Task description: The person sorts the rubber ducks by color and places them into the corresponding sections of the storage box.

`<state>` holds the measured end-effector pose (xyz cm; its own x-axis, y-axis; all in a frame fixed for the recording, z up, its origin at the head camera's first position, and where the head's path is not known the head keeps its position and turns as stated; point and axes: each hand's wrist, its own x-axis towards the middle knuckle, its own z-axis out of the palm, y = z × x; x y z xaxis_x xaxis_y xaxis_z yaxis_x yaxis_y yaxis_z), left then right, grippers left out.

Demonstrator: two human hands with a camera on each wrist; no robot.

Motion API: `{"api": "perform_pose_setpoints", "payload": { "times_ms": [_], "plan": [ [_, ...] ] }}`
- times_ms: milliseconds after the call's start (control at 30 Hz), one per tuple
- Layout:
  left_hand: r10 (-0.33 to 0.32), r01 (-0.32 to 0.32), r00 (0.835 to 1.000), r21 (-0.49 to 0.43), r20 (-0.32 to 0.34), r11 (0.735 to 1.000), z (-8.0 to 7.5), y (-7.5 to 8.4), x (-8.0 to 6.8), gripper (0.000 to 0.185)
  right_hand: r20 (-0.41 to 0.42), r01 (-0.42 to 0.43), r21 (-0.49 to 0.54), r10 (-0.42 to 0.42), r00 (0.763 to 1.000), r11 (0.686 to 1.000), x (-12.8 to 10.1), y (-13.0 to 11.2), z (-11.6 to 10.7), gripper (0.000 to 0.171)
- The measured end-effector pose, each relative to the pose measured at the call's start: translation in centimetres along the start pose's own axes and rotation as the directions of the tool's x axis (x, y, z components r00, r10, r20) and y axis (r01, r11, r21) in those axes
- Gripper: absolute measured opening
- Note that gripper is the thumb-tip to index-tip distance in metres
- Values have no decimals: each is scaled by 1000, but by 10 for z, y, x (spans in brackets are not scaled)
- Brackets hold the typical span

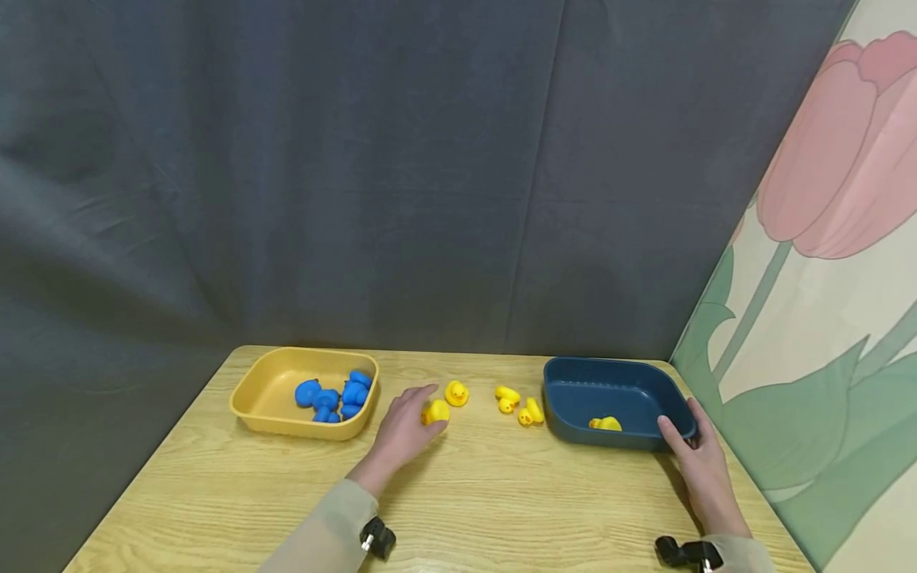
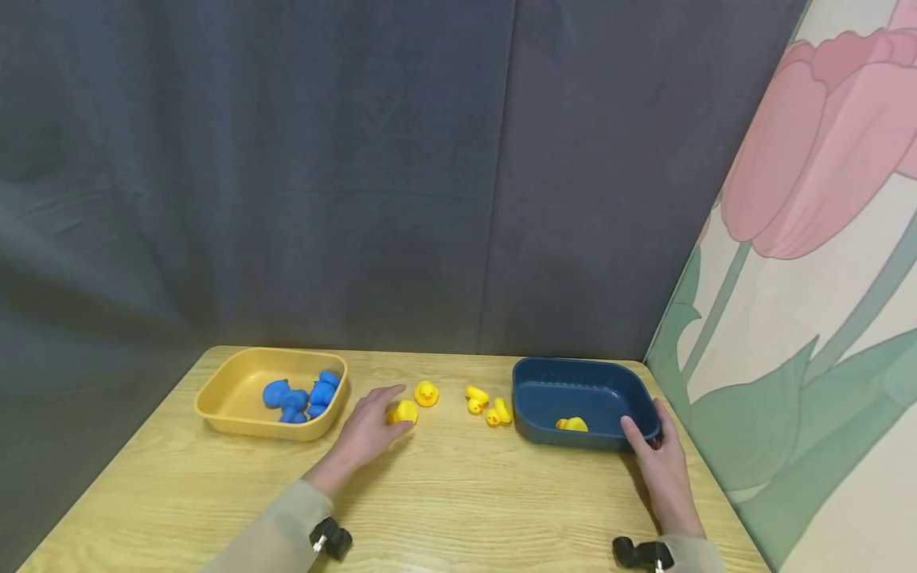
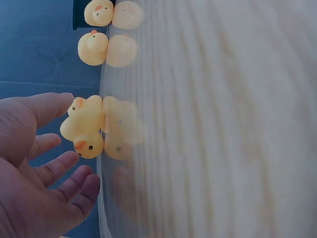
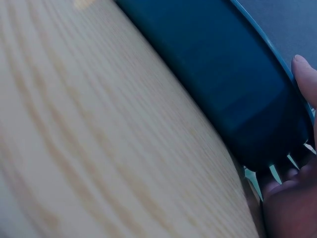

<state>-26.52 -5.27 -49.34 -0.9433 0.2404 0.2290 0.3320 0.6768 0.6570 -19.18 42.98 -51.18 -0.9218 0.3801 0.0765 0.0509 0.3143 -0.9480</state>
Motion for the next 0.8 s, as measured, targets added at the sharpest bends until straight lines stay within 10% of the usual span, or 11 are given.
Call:
{"api": "perform_pose_setpoints", "payload": {
  "times_ms": [800],
  "plan": [
    [-48, 46, 998, 31, 45, 998, 1, -2, 1, 54, 15, 1, -17, -1, 1000, 1000, 1, 0, -1, 91]
  ]
}}
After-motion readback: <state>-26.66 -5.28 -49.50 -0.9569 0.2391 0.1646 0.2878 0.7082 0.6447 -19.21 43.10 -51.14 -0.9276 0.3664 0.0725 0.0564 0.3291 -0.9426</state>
